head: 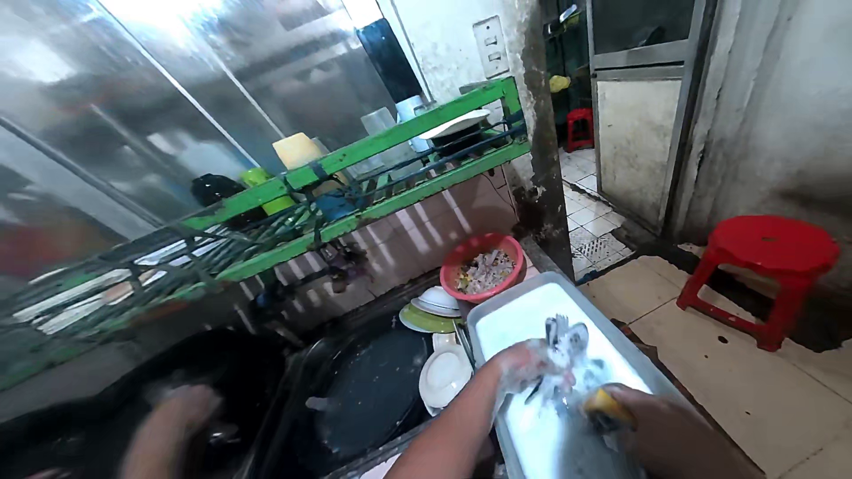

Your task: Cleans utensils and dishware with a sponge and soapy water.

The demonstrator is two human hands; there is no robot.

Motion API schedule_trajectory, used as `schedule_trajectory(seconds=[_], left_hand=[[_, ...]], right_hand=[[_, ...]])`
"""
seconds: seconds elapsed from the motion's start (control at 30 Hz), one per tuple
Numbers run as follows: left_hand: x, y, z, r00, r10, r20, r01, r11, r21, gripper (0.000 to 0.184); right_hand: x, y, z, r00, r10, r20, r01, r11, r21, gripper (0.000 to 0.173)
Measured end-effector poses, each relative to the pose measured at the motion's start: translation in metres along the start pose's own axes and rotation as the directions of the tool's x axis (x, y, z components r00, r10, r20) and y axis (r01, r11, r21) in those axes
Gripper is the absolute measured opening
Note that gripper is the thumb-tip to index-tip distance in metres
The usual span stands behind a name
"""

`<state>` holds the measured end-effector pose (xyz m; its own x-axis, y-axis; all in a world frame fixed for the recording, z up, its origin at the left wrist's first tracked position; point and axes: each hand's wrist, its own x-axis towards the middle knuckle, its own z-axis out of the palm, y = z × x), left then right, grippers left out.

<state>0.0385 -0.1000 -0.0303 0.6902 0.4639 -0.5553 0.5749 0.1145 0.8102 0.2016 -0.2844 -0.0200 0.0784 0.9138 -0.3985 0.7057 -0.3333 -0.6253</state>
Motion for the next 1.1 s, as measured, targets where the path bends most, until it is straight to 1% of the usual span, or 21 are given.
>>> schedule_trajectory(seconds=[0.07, 0.13, 0.2, 0.27, 0.33, 0.4, 0.47, 0.53, 0.57, 0.6, 0.63, 0.67, 0.7, 0.73, 0.77, 0.8, 0.87, 0.93, 0.97, 1.03, 1.1], left_hand=[[-0.011, 0.011, -0.007, 0.989, 0.138, -0.046, -0.144, 0.972, -0.188, 0.029], [-0.016, 0.017, -0.01, 0.977, 0.183, -0.111, -0.202, 0.962, -0.186, 0.028], [-0.01, 0.007, -0.009, 0.985, 0.085, -0.152, -0.099, 0.992, -0.081, 0.04], [0.0, -0.009, -0.005, 0.983, -0.007, -0.184, 0.0, 0.999, -0.037, 0.046], [0.005, -0.016, -0.004, 0.968, 0.029, -0.251, -0.076, 0.981, -0.179, 0.037], [0.007, -0.018, -0.011, 0.935, 0.029, -0.352, -0.197, 0.87, -0.452, 0.029], [0.005, -0.016, -0.029, 0.912, -0.033, -0.409, -0.285, 0.667, -0.689, 0.028], [-0.003, -0.012, -0.045, 0.908, -0.028, -0.419, -0.359, 0.466, -0.809, 0.028], [-0.007, -0.01, -0.049, 0.904, -0.003, -0.427, -0.391, 0.396, -0.831, 0.028], [-0.01, -0.009, -0.051, 0.898, 0.029, -0.438, -0.42, 0.35, -0.838, 0.028], [-0.013, -0.007, -0.051, 0.891, 0.056, -0.451, -0.444, 0.312, -0.84, 0.028], [-0.014, -0.006, -0.05, 0.887, 0.077, -0.456, -0.459, 0.271, -0.846, 0.028], [-0.016, -0.005, -0.048, 0.885, 0.098, -0.456, -0.466, 0.23, -0.854, 0.028], [-0.016, -0.005, -0.045, 0.883, 0.126, -0.452, -0.469, 0.196, -0.861, 0.028], [-0.016, -0.006, -0.042, 0.881, 0.166, -0.444, -0.469, 0.18, -0.864, 0.027], [-0.015, -0.007, -0.038, 0.875, 0.216, -0.433, -0.472, 0.185, -0.862, 0.027], [-0.015, -0.006, -0.03, 0.868, 0.289, -0.405, -0.475, 0.241, -0.846, 0.028], [-0.015, -0.003, -0.024, 0.883, 0.278, -0.379, -0.449, 0.26, -0.855, 0.029], [-0.014, -0.002, -0.023, 0.887, 0.235, -0.397, -0.446, 0.218, -0.868, 0.028], [-0.014, 0.002, -0.026, 0.864, 0.127, -0.487, -0.501, 0.124, -0.857, 0.029], [-0.017, 0.001, -0.038, 0.797, 0.09, -0.597, -0.603, 0.092, -0.792, 0.033]], right_hand=[[0.008, 0.003, 0.009, 1.0, -0.025, 0.002, 0.025, 0.995, -0.101, 0.054], [0.015, 0.008, 0.017, 0.999, -0.039, 0.005, 0.039, 0.982, -0.186, 0.059], [0.019, 0.011, 0.022, 0.998, -0.003, 0.058, 0.018, 0.964, -0.265, 0.067], [0.019, 0.009, 0.022, 0.993, 0.048, 0.104, -0.013, 0.95, -0.313, 0.067], [0.019, 0.009, 0.021, 0.991, 0.092, 0.101, -0.058, 0.954, -0.295, 0.061], [0.022, 0.009, 0.019, 0.983, 0.157, 0.096, -0.131, 0.965, -0.229, 0.06], [0.03, 0.012, 0.017, 0.986, 0.156, 0.064, -0.145, 0.978, -0.149, 0.06], [0.031, 0.012, 0.009, 0.994, 0.111, -0.009, -0.111, 0.993, 0.028, 0.059], [0.029, 0.009, 0.005, 0.992, 0.109, -0.058, -0.099, 0.983, 0.156, 0.06], [0.026, 0.007, 0.002, 0.985, 0.124, -0.119, -0.082, 0.948, 0.307, 0.062], [0.024, 0.004, 0.001, 0.974, 0.148, -0.174, -0.047, 0.876, 0.48, 0.065], [0.026, 0.003, 0.003, 0.961, 0.157, -0.229, 0.034, 0.753, 0.657, 0.068], [0.03, -0.001, 0.007, 0.951, 0.142, -0.275, 0.149, 0.571, 0.808, 0.067], [0.036, -0.005, 0.013, 0.95, 0.112, -0.291, 0.236, 0.351, 0.906, 0.066], [0.041, -0.012, 0.017, 0.953, 0.075, -0.295, 0.281, 0.155, 0.947, 0.063], [0.046, -0.022, 0.021, 0.955, 0.05, -0.291, 0.29, 0.017, 0.957, 0.06], [0.056, -0.041, 0.026, 0.954, 0.052, -0.295, 0.299, -0.133, 0.945, 0.065], [0.068, -0.052, 0.029, 0.937, 0.096, -0.336, 0.348, -0.169, 0.922, 0.067], [0.073, -0.056, 0.029, 0.923, 0.143, -0.358, 0.377, -0.14, 0.916, 0.062], [0.081, -0.056, 0.027, 0.889, 0.243, -0.388, 0.406, -0.027, 0.913, 0.051], [0.083, -0.049, 0.023, 0.855, 0.303, -0.421, 0.409, 0.105, 0.907, 0.049]])
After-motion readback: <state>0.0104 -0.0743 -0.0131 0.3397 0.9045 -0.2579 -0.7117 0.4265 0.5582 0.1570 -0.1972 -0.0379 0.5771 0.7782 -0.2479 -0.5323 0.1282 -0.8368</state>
